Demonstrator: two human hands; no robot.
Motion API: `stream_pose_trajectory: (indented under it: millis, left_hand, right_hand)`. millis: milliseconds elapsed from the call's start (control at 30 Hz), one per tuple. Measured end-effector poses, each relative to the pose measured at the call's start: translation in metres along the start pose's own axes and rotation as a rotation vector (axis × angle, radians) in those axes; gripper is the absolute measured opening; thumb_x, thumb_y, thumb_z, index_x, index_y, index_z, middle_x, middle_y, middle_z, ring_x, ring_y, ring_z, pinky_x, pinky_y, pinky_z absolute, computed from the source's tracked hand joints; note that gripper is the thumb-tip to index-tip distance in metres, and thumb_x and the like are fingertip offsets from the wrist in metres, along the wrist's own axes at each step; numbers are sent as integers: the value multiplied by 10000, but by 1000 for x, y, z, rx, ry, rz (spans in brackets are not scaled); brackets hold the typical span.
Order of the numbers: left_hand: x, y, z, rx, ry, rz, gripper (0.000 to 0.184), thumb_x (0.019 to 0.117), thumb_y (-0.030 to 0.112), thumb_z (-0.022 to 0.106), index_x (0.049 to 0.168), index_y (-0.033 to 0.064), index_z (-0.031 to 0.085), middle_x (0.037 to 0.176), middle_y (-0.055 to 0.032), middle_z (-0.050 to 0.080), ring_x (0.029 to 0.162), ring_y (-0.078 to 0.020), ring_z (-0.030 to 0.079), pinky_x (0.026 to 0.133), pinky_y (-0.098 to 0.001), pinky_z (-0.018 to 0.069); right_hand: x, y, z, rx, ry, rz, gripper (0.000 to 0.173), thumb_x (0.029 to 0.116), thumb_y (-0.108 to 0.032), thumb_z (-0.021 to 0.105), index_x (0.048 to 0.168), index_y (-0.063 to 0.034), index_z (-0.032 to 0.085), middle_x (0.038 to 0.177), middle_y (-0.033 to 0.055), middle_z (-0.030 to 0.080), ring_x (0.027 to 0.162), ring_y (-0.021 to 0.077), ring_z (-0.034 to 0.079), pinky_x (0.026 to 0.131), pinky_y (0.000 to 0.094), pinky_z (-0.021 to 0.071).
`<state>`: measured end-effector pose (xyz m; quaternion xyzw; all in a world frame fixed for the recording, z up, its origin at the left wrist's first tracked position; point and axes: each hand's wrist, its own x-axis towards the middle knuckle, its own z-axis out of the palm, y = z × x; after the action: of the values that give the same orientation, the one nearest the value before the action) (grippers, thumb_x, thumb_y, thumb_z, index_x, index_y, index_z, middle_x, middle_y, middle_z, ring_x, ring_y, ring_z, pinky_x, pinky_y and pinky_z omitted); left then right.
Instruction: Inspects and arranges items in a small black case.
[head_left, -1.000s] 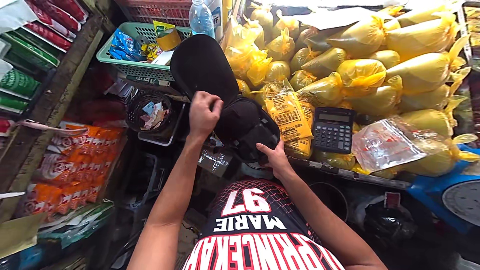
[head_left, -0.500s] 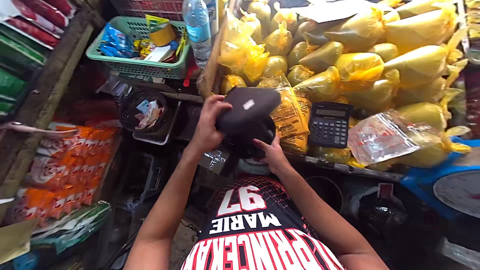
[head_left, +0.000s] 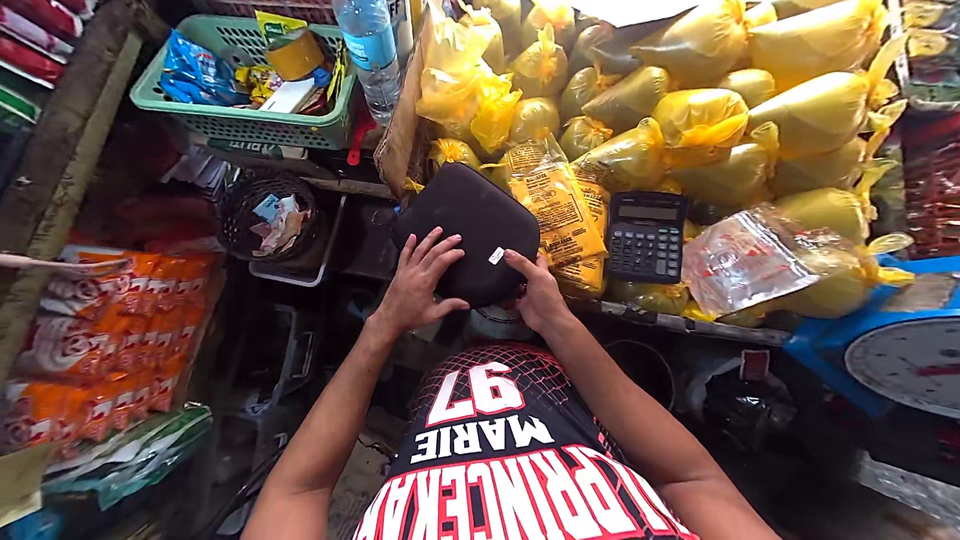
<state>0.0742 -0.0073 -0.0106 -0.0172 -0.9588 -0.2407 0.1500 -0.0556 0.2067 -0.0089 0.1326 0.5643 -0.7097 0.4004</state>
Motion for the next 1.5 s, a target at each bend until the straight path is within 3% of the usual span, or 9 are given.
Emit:
stream_pose_trajectory:
  millis: [100,267,467,600,700,833,1133,1300,1500]
  left_hand:
    - [-12,1,-7,-265,260,-376,887,876,654,688,1515,91,440,1599,-125,391,1501,-284,336,1222,-537,325]
    - [-13,-2,5,-906,565,-1014,885,884,551,754,1547,146,329,1530,-122,445,1323,-260,530,1028,-482,525]
    - [-20,11,-16,-1151,553,-1005,739,922,608,671,1510,241,413,1453,-38,538,1236,-216,574,965,-450,526]
    - [-30,-3,-62,-1239,216,-743,939,804,764,677,1513,202,427,1314,-43,666,1146,-196,667,932,-442,592]
    - [-39,8,-98,-1365,43,-596,827,746,534,868,1400,161,525,1121,-26,744,956,-149,731,816,-364,635]
    - [-70,22,-111,-1324,48,-476,673,851,239,826,1427,114,503,1159,-63,727,998,-158,720,869,-358,621]
    - [-107,38,-87,-1318,113,-510,749,847,314,828,1471,109,469,1249,-61,696,1110,-159,686,977,-372,580]
    - [-102,53,-93,-1280,58,-522,858,826,305,852,1518,81,397,1268,-73,688,1126,-162,686,983,-362,584]
    - [-111,66,-89,-1256,63,-622,1062,727,510,888,1533,61,363,1301,-74,671,1157,-156,668,993,-364,577]
  right_hand:
    - [2,-5,-1,53,-49,-49,1045,744,-409,892,1566,-284,260,1356,123,620,1190,331,644,898,575,581]
    - [5,-10,-1,135,-91,-90,1020,744,-232,875,1551,-271,252,1331,140,623,1164,332,655,883,564,591]
    - [-8,-28,-10,85,-280,-175,1011,769,-247,834,1574,-346,229,1371,136,601,1187,336,641,895,596,576]
    - [-26,-45,-25,-41,-499,-222,1044,728,-266,879,1572,-270,266,1285,127,653,1103,290,684,894,545,601]
    - [-41,-49,-26,-141,-609,-221,1149,673,-201,921,1577,-215,214,1297,139,641,1093,286,695,880,514,624]
    - [-55,-54,-25,-332,-804,-266,1235,647,-150,958,1581,-157,149,1444,134,535,1259,283,609,1013,486,580]
    - [-23,-125,35,-924,-1081,-359,1016,770,-842,630,1516,-171,469,1364,99,627,1214,260,626,976,465,565]
    - [-12,-122,121,-1107,-1188,-281,556,1046,-578,411,1349,-186,665,1224,18,723,1088,168,696,900,403,600]
    - [-5,-82,176,-1010,-1428,-68,502,1117,-327,281,1285,-85,687,1196,89,728,1044,170,703,886,375,605]
